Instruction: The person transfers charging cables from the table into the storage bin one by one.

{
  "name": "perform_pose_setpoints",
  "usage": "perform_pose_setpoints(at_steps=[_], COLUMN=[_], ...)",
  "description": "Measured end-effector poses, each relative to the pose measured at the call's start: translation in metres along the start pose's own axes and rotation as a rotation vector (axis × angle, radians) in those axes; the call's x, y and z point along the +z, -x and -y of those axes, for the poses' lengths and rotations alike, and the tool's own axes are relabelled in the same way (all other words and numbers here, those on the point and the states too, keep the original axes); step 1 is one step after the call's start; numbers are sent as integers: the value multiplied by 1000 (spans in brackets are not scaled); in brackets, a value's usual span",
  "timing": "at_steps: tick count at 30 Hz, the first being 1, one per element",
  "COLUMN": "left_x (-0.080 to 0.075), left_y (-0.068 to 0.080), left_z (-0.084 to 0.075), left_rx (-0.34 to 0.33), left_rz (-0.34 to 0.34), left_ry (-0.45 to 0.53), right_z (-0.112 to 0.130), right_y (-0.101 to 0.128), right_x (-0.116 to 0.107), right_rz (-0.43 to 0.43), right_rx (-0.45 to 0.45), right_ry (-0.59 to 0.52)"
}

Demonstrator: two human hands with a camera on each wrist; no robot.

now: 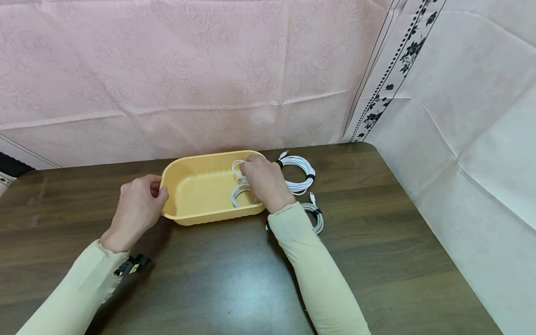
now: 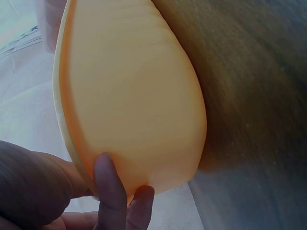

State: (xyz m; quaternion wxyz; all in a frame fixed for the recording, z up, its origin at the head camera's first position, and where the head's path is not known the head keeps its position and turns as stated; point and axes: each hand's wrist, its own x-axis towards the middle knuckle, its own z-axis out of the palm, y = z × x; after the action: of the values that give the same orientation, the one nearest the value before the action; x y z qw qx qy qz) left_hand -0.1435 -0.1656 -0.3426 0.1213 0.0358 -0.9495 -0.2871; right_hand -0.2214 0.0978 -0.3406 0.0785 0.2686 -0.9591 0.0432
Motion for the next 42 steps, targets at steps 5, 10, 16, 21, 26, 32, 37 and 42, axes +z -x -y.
perform_pose_setpoints(at_steps=[5, 10, 16, 21, 26, 32, 37, 42], left_x=[0, 0, 0, 0, 0, 0, 1, 0], left_y=[0, 0, 0, -1, 0, 0, 0, 0], left_z=[0, 0, -1, -1, -1, 0, 0, -1], left_rx=[-5, -5, -11, -13, -15, -13, -7, -8], left_rz=[5, 7, 11, 14, 14, 15, 8, 6], left_ry=[1, 0, -4, 1, 3, 6, 1, -1], right_z=[2, 3, 4, 4, 4, 4, 4, 4], right_y=[-1, -1, -2, -2, -2, -2, -3, -3], right_x=[2, 4, 6, 7, 8, 9, 10, 10], right_rz=[-3, -4, -12, -16, -21, -9, -4, 8], right_rx=[21, 36, 35, 25, 17, 5, 0, 4], right_ry=[-2, -3, 11, 31, 30, 23, 26, 21])
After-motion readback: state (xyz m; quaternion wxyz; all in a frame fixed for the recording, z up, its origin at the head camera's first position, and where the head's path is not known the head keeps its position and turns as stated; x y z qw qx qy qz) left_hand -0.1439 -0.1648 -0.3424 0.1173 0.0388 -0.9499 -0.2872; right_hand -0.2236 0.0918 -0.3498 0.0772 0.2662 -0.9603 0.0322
